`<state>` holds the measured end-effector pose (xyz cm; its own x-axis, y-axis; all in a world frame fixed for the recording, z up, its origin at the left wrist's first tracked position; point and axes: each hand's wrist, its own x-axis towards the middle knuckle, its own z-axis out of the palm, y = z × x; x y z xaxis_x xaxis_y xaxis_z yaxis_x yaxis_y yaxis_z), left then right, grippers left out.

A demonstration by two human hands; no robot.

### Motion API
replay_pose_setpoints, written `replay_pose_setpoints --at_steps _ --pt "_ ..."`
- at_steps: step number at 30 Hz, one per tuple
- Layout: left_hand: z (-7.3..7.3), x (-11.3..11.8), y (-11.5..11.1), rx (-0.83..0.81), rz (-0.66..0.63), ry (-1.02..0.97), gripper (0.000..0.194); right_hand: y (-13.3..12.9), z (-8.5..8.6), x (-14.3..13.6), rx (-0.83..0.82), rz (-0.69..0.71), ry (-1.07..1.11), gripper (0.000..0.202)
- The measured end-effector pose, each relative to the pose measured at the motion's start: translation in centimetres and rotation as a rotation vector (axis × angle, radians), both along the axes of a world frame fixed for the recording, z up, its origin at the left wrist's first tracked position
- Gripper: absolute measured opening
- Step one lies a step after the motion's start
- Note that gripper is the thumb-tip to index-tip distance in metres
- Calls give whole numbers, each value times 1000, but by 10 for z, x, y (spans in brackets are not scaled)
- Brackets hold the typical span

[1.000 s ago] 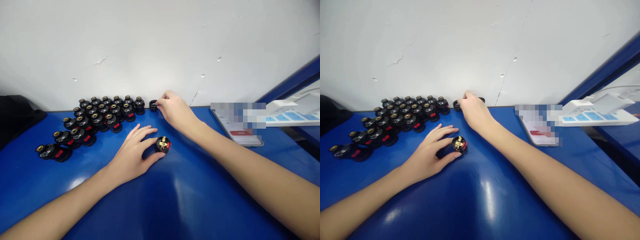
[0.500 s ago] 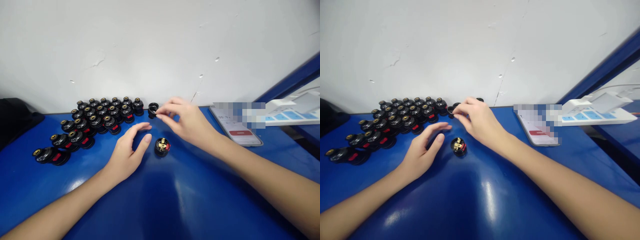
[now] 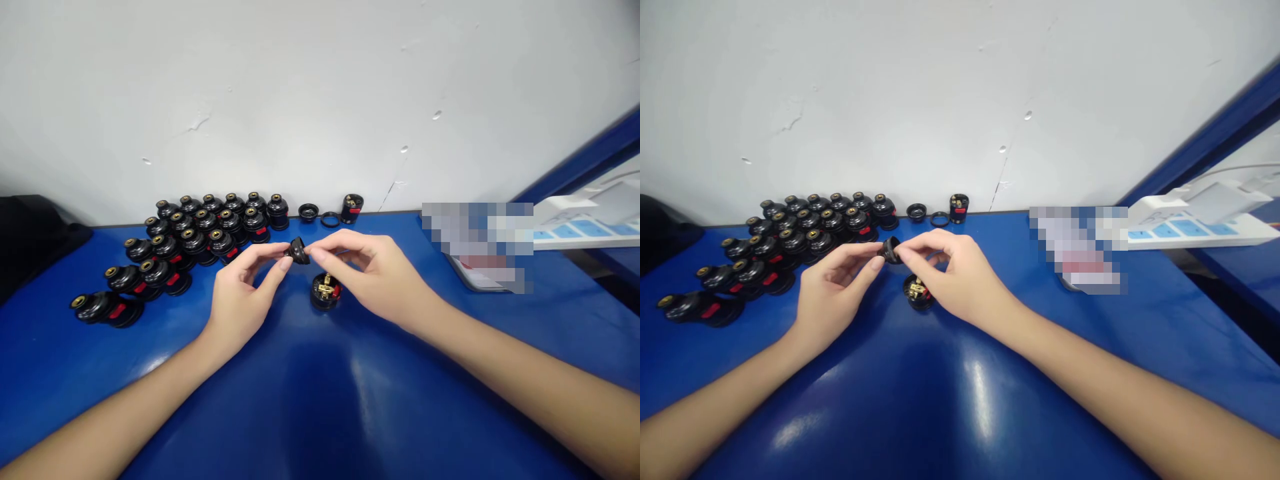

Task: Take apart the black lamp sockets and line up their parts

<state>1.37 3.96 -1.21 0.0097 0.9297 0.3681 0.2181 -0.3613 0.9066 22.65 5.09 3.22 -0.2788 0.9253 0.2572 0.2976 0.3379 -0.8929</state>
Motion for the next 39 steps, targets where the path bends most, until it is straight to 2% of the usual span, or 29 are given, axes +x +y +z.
replay_pose_setpoints --at_steps 3,6,8,12,14,17,19,25,30,34,39 --pt "1 -1 2 -37 17 -11 22 -5 -3 7 -25 -124 -25 38" --pt "2 -2 4 -55 38 0 24 -18 -11 20 -69 -164 -112 38" --pt "3 -2 5 -58 47 7 25 -28 -17 29 -83 -78 -208 35" --pt "3 -2 4 -50 47 23 24 -41 -29 34 53 53 -353 66" --pt "3 -2 4 -44 38 26 23 -40 -33 32 104 39 -356 61" --pt "4 -2 4 -37 27 31 22 -34 -35 29 154 4 -348 39" --pt "4 -2 4 -37 21 43 22 -32 -34 30 195 -13 -333 32" --pt "2 -2 0 -46 -6 85 21 -31 -29 39 160 36 -161 34" --pt "4 -2 -3 -13 0 227 18 -28 -36 41 143 63 -81 34" --pt "8 -2 -6 44 2 343 16 -28 -39 40 168 49 -42 33" --pt "8 -2 -6 71 -26 397 20 -31 -37 40 244 44 -70 33"
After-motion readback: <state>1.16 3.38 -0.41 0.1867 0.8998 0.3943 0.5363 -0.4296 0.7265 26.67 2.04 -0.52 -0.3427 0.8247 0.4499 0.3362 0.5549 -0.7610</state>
